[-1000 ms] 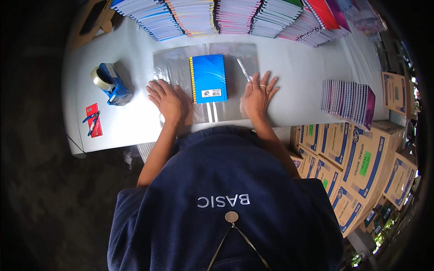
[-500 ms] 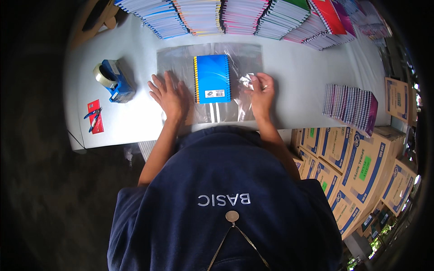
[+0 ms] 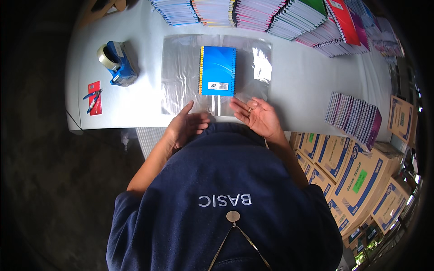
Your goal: The person places small notebooks into a plastic bag, seals the bag with tape, and moves stacks of notebooks from the table.
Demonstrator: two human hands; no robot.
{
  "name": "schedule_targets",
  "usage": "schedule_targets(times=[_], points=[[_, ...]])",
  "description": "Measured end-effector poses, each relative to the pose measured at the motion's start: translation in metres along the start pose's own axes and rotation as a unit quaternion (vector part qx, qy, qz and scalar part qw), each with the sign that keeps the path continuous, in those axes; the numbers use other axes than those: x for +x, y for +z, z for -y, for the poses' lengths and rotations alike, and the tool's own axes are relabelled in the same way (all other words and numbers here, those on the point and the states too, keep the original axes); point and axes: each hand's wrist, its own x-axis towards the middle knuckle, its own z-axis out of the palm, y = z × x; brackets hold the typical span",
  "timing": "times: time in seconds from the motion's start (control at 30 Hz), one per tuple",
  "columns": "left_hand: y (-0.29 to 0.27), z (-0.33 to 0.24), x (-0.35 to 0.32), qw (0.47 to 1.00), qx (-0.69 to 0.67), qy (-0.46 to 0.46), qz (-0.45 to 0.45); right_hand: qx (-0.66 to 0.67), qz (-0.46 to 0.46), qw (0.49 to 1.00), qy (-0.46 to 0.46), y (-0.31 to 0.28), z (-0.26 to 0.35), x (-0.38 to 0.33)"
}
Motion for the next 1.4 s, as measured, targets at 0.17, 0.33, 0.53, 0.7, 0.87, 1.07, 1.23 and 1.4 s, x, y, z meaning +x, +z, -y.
schedule_targets(times=[0.17, 0.33, 0.53, 0.7, 0.87, 1.07, 1.23, 1.4], points=[[-0.012, -0.008, 0.017, 0.991, -0.129, 0.025, -0.033, 0.076, 0.017, 0.997, 0.008, -0.002, 0.001, -0.002], [-0.022, 0.009, 0.011, 0.906, 0.256, 0.303, -0.150, -0.538, -0.143, 0.829, 0.043, -0.008, 0.025, -0.021], [-0.034, -0.055, 0.008, 0.942, 0.126, 0.265, -0.163, -0.508, -0.221, 0.826, -0.099, 0.015, 0.063, 0.007], [-0.022, -0.098, 0.017, 0.881, 0.340, 0.304, -0.125, -0.622, -0.236, 0.735, -0.134, 0.036, 0.074, 0.028], [0.001, -0.104, 0.007, 0.808, 0.438, 0.390, -0.052, -0.704, -0.193, 0.678, -0.083, 0.056, 0.077, 0.025], [0.029, -0.096, 0.029, 0.722, 0.439, 0.535, 0.001, -0.625, -0.030, 0.660, -0.416, 0.031, 0.025, 0.078], [0.041, -0.067, 0.059, 0.642, 0.512, 0.569, -0.046, -0.570, -0.023, 0.685, -0.454, 0.033, -0.006, 0.089], [0.046, -0.061, 0.062, 0.553, 0.632, 0.534, -0.095, -0.612, 0.003, 0.653, -0.445, 0.034, -0.010, 0.095]])
